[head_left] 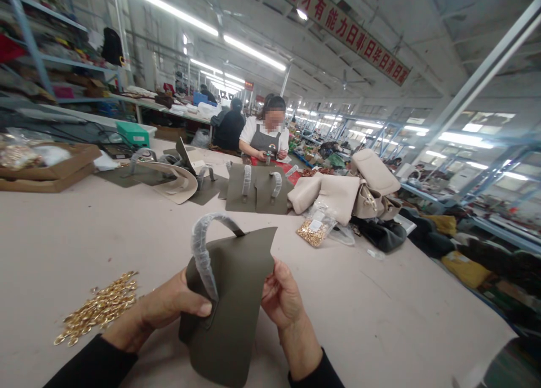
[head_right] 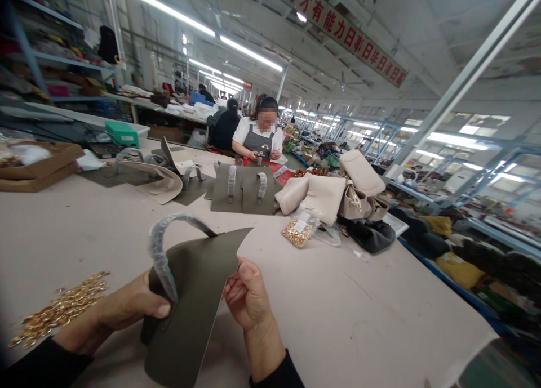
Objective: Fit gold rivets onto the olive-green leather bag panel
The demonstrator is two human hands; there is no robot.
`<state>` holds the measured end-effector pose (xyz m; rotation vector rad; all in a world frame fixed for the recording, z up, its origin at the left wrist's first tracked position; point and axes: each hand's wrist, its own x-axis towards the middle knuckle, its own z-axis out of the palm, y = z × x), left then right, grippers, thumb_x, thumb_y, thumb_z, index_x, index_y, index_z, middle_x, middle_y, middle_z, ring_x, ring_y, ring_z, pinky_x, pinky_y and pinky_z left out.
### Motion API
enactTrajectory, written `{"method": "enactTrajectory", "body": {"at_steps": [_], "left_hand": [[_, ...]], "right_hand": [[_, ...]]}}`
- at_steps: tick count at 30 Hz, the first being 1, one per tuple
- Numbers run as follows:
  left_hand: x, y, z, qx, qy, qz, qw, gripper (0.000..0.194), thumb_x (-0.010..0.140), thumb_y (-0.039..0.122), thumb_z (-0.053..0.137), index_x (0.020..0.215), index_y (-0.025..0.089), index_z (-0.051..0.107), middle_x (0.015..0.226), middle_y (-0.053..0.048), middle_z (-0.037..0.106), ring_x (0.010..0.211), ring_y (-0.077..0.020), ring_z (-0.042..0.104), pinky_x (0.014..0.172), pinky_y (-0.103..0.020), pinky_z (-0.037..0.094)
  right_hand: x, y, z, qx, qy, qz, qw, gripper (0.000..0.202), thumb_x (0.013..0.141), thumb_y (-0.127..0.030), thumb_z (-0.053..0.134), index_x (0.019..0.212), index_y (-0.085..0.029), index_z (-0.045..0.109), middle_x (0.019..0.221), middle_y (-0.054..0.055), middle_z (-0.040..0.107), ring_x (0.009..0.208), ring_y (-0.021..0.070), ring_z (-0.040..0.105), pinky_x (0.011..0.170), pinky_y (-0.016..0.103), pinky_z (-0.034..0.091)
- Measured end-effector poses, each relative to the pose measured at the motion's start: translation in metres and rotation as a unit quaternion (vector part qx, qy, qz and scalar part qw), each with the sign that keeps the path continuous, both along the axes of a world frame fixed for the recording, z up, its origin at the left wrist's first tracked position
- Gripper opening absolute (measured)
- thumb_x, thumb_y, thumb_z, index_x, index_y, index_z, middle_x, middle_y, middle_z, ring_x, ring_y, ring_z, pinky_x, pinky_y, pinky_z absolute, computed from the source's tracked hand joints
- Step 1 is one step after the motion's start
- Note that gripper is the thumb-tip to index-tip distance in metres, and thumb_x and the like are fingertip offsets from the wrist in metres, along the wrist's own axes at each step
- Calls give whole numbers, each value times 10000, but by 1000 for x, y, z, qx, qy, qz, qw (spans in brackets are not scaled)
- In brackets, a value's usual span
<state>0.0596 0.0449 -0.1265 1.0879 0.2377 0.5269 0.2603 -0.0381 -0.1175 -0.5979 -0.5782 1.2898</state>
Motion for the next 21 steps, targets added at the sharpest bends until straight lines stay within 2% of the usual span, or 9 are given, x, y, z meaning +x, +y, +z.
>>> {"method": "enactTrajectory", "body": {"at_steps": [2,6,9,11,13,16,19,21], "left_hand": [[0,1,-2,1,5,-1,1000,564,633,227,887,1148,167,665,934,-80,680,852,-312,648,720,-320,554],[0,1,-4,3,9,1,1000,590,635,226,886,1172,168,649,943,-80,676,865,-307,642,728,-321,546],[1,0,-3,-3,3,3,1000,574,624,220,892,1147,169,660,921,-74,680,855,-305,645,723,-317,549],[1,0,-4,-8,0,-1,1000,570,622,217,895,1140,170,663,916,-73,682,856,-308,647,725,-322,552],[1,1,-5,-11,-2,-6,1000,578,626,215,895,1152,169,659,928,-79,681,867,-313,646,735,-331,552],[0,1,-7,-12,0,-10,1000,597,636,218,892,1179,168,650,954,-92,675,879,-321,642,743,-345,550],[1,0,-5,-9,0,-5,1000,609,626,222,891,1184,168,652,939,-89,675,860,-321,642,737,-347,549],[1,-1,-3,-10,-1,-10,1000,593,623,229,887,1168,155,664,924,-92,676,867,-328,640,743,-351,549]], "right_hand": [[0,-1,-1,7,3,1,1000,419,670,-502,879,868,-159,745,693,44,678,514,107,574,513,173,498],[0,-1,-3,5,22,-14,1000,397,657,-405,908,932,-174,738,958,71,717,844,163,682,782,230,558],[-1,-1,-2,5,25,-10,1000,394,660,-395,905,935,-168,736,997,73,712,914,179,682,843,251,552],[-1,-1,-1,5,17,-7,1000,393,662,-400,901,935,-170,738,980,73,714,861,175,686,796,243,561],[-2,-1,-1,2,9,-6,1000,393,663,-410,897,927,-166,739,919,69,718,715,150,668,675,216,559],[-1,-1,-2,-9,12,-8,1000,368,659,-399,896,876,-151,732,762,38,691,523,103,570,505,170,488],[0,1,-2,-8,17,7,1000,290,684,-338,880,779,-131,702,623,6,619,467,81,517,450,142,439],[0,1,-2,-3,13,11,1000,260,709,-306,863,769,-119,693,613,-1,600,476,70,506,476,134,449]]}}
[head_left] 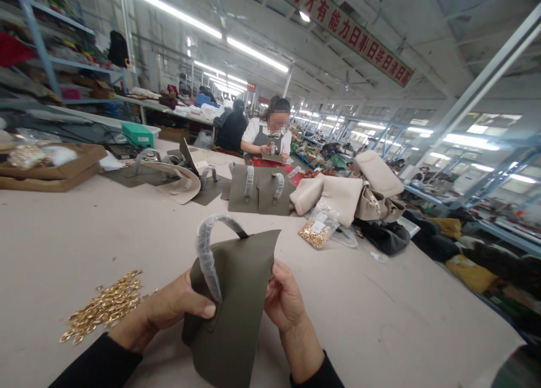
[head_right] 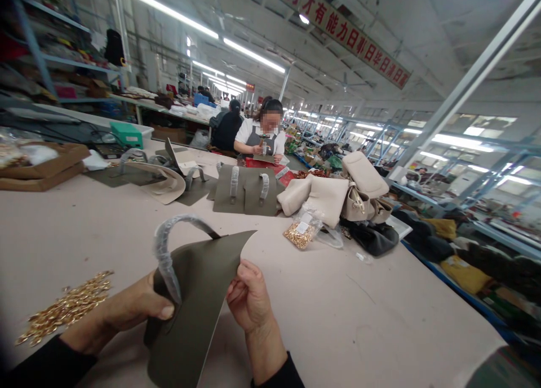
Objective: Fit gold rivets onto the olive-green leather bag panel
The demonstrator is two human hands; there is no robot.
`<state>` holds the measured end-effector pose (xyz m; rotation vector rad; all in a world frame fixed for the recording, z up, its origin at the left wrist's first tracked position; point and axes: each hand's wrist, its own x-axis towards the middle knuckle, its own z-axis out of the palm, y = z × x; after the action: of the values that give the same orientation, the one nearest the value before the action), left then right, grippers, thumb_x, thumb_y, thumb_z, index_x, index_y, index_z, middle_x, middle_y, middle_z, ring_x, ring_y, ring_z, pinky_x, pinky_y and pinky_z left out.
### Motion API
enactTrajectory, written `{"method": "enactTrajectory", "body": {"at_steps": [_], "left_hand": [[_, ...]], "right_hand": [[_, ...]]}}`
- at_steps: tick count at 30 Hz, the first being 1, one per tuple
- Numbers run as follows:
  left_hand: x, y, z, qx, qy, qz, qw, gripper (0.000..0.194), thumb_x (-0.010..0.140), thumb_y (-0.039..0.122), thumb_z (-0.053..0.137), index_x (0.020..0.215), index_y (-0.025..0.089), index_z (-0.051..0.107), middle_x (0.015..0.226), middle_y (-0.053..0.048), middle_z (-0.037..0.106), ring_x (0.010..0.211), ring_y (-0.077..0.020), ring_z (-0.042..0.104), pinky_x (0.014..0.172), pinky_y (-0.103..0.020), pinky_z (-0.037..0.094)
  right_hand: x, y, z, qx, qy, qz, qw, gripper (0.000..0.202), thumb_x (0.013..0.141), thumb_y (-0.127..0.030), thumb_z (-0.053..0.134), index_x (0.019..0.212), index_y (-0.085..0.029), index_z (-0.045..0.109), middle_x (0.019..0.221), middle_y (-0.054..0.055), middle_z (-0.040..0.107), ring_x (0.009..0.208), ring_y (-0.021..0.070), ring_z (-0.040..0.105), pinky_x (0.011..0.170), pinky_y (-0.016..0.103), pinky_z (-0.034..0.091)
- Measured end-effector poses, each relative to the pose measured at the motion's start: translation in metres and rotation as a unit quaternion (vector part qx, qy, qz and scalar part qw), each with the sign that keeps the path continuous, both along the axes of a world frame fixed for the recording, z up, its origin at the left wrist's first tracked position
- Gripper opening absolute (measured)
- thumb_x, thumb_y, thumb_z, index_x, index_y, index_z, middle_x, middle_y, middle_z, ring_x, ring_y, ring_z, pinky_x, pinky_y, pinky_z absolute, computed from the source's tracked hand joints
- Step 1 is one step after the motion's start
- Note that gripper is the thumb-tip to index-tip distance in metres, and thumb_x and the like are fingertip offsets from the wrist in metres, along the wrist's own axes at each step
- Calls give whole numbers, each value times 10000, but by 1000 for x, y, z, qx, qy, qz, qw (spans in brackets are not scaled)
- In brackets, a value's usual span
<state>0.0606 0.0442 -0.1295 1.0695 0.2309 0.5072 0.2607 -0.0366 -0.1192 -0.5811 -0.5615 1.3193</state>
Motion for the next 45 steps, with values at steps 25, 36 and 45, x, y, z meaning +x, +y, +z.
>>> {"method": "enactTrajectory", "body": {"at_steps": [25,36,45], "left_hand": [[-6,11,0,-19,-32,140,990,551,643,296,933,1109,115,701,1070,-162,667,1002,-379,623,895,-437,524],[4,31,-4,-70,36,412,908,664,478,354,974,1011,106,667,1013,-151,686,919,-375,660,740,-373,605],[10,26,-15,79,206,483,848,493,563,500,815,877,143,685,879,-105,702,874,-383,665,787,-382,590]], "right_hand": [[3,13,-18,-156,65,-58,984,605,369,-419,1007,829,-133,738,647,48,640,463,116,553,420,184,443],[-2,20,-32,-168,-48,-46,984,820,400,-559,971,968,-84,617,689,54,638,480,114,549,430,193,444],[-24,27,-69,-191,-117,70,972,791,380,-542,964,901,-76,595,670,91,646,488,182,607,391,209,460]]}}
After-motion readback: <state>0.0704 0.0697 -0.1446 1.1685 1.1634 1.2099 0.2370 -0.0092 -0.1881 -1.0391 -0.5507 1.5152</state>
